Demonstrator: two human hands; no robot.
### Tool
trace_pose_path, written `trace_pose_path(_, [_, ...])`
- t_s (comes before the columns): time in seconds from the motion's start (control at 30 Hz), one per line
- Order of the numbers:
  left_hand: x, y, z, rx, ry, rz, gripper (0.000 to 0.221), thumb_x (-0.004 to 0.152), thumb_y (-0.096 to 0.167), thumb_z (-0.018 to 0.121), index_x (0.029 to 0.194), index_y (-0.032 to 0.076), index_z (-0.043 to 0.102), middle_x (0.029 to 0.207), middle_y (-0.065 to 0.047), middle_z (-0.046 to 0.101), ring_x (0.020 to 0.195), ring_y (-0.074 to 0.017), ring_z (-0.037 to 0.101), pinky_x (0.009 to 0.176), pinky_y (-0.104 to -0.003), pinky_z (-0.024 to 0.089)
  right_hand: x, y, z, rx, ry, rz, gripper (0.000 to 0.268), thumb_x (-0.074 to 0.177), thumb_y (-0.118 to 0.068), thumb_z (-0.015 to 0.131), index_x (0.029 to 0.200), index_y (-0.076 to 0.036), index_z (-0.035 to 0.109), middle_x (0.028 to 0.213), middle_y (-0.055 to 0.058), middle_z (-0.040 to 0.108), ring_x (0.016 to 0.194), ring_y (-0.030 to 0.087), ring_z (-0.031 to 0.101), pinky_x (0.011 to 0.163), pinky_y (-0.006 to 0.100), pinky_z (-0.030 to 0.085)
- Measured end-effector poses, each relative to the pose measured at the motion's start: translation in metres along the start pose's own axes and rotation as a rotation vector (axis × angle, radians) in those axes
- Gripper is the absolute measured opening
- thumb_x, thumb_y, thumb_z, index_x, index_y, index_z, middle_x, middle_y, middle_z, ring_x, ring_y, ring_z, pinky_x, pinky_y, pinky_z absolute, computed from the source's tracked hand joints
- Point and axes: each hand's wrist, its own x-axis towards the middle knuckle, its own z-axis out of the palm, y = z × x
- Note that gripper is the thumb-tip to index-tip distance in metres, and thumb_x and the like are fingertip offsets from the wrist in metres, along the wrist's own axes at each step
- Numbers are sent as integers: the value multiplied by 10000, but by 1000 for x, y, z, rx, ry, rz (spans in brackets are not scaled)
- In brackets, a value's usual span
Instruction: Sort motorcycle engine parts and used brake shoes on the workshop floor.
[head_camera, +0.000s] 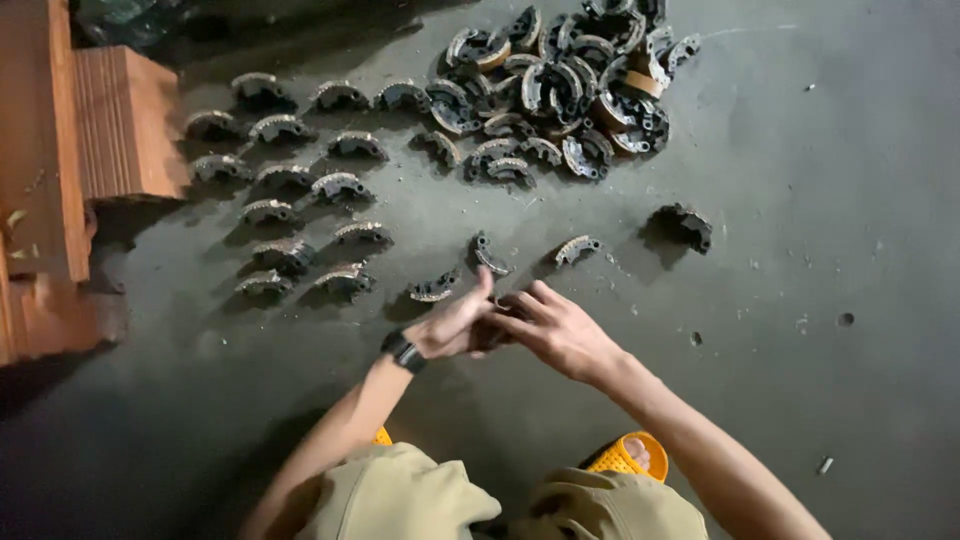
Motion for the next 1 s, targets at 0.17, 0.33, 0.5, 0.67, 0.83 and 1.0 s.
trace_pose_path(0.17, [27,-4,1,36,-166,-55,851,877,850,282,1082,99,626,899,-13,700,692,-121,654,513,-262,499,-39,36,-11,-39,-89,90,377,890,-127,674,1263,-87,645,1129,112,664,1017,290,622,869,403,549])
trace_pose_path(0.33, [23,-8,-18,464,222,129,715,955,668,397,1217,42,624,1109,-37,690,816,-118,693,532,-321,580,-48,105,-21,-291,-119,276,352,939,-176,656,1284,-111,637,1089,67,678,1019,267,617,858,414,525])
trace_pose_path(0.5, [-14,-9,-38,239,489,456,390,1036,354,588,1187,14,707,1046,-58,754,822,-101,695,592,-241,581,-40,130,-1,-565,-296,274,595,890,-77,643,1467,-179,541,1405,26,616,1204,237,570,994,387,476])
trace_pose_path(0.67, [-52,-10,-62,166,611,532,301,1038,267,586,1192,34,699,1037,-51,756,813,-95,703,605,-233,567,-25,116,3,-615,-333,361,770,817,-25,640,1542,-199,448,1485,58,536,1289,240,516,1030,399,448])
trace_pose_path(0.83, [-53,-17,-71,183,659,572,290,1057,251,566,1185,27,700,1028,-57,758,794,-98,703,614,-228,567,-1,86,41,-396,-67,341,631,857,-186,695,1446,-51,513,1437,151,555,1244,303,534,1028,456,459])
trace_pose_path(1.0, [-42,-19,-59,120,702,632,267,1055,230,589,1175,22,708,1021,-71,761,799,-109,709,615,-233,560,45,93,123,-390,-142,476,434,794,-288,795,1089,-5,650,1086,179,626,1084,344,581,907,451,527])
